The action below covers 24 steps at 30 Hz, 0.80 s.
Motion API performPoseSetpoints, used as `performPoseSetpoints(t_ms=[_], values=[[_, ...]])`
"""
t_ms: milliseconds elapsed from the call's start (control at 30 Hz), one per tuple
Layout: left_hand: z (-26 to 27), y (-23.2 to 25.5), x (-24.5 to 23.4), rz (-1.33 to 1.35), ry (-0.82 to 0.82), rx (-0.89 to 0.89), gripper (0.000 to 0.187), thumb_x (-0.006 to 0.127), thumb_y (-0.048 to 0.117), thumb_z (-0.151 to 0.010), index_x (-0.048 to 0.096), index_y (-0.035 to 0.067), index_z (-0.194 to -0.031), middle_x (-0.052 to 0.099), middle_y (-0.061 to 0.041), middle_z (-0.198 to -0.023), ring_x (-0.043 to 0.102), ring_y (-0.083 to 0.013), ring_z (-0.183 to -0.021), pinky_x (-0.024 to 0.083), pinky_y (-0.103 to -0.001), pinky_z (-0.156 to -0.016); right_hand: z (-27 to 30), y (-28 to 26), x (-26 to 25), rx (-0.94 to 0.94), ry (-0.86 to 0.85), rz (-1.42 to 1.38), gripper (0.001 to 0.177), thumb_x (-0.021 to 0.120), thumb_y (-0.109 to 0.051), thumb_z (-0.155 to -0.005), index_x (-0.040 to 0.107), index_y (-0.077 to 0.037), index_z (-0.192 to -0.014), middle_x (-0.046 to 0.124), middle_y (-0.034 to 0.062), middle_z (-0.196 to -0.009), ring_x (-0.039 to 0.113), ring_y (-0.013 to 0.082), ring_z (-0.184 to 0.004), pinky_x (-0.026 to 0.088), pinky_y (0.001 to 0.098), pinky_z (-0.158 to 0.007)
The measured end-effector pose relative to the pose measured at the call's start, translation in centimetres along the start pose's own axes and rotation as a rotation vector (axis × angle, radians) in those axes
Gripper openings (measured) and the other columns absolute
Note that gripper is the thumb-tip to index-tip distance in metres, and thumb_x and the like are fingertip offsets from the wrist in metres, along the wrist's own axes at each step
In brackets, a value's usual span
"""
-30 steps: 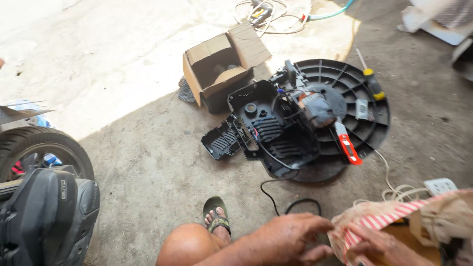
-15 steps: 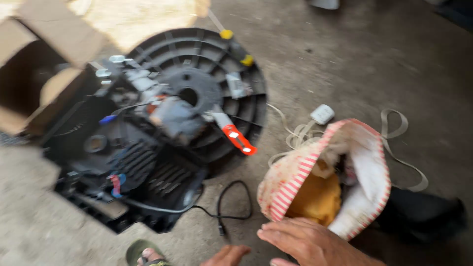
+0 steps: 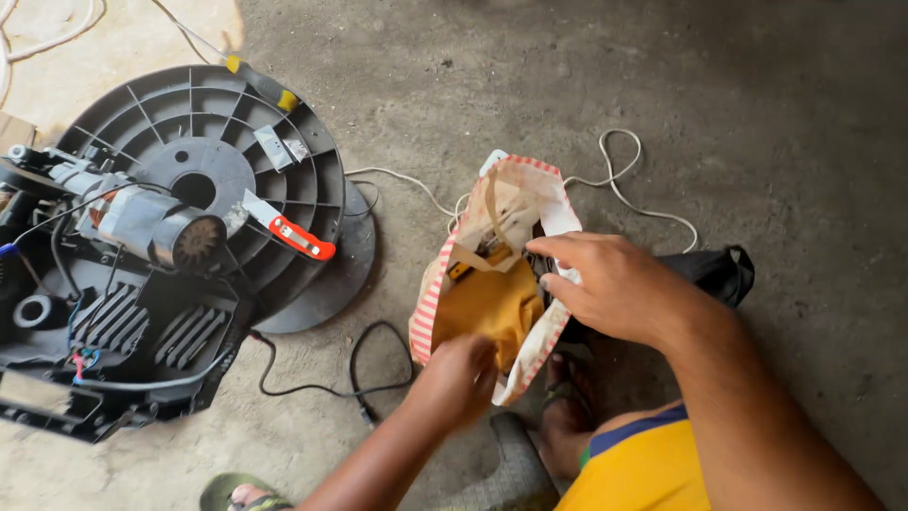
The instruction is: The person strips the outer insulation from a black power cord using a utility knife, then twists and wraps the exposed wires with electrical tape. The work is performed on a disassembled floor fan placed on the floor.
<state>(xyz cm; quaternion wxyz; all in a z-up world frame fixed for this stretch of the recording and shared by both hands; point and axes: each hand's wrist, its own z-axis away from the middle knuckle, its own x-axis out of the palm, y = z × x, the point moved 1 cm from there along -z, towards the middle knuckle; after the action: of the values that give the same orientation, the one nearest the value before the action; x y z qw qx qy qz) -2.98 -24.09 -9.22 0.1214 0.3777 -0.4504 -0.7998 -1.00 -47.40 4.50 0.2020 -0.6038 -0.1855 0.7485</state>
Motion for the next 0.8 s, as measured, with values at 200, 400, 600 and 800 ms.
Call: performPoseSetpoints(t_ms=[200, 400, 600, 800], values=[[-8.6, -7.5, 9.0, -0.473, -0.243, -0.447, 0.035, 0.089, 0.027, -0.067, 0.076, 0.011, -0.095, 0.072, -0.013, -0.104, 0.072, -0.0306, -0.101, 0.062, -0.045, -0.087, -1.1, 3.3, 3.0, -0.084, -0.079, -0.053, 0.046, 0.073, -0.024, -0.084, 0.069, -0.007, -0.126, 0.073, 0.0188, -0.120, 0.069, 0.0352, -0.111, 0.055, 0.0443, -0.094], [-11.1, -8.9, 5.2, -0.206, 0.108, 0.033, 0.025, 0.068, 0.027, -0.089, 0.071, 0.002, -0.088, 0.072, -0.023, -0.087, 0.071, -0.0398, -0.083, 0.056, -0.050, -0.075, -1.3, 6.9, 4.5, 0.041, -0.226, -0.025, 0.032, 0.073, -0.031, -0.082, 0.075, -0.010, -0.107, 0.079, 0.0150, -0.103, 0.076, 0.0304, -0.096, 0.059, 0.0420, -0.086], [-14.0, -3.6, 2.1, 0.459, 0.264, 0.023, 0.036, 0.057, 0.029, -0.109, 0.063, -0.001, -0.090, 0.061, -0.011, -0.072, 0.060, -0.0237, -0.066, 0.051, -0.040, -0.062, -2.3, 8.1, 11.4, 0.160, -0.374, 0.136, 0.041, 0.074, -0.046, -0.085, 0.078, -0.008, -0.099, 0.077, 0.0183, -0.099, 0.074, 0.0342, -0.095, 0.059, 0.0448, -0.086], [-14.1, -0.6, 1.2, 0.679, 0.330, 0.182, 0.028, 0.056, 0.028, -0.107, 0.062, 0.001, -0.109, 0.065, -0.003, -0.091, 0.062, -0.0160, -0.083, 0.053, -0.031, -0.074, -4.6, 10.4, 16.3, 0.177, -0.119, 0.050, 0.037, 0.065, -0.043, -0.097, 0.076, -0.008, -0.102, 0.076, 0.0187, -0.097, 0.073, 0.0366, -0.092, 0.057, 0.0497, -0.080]])
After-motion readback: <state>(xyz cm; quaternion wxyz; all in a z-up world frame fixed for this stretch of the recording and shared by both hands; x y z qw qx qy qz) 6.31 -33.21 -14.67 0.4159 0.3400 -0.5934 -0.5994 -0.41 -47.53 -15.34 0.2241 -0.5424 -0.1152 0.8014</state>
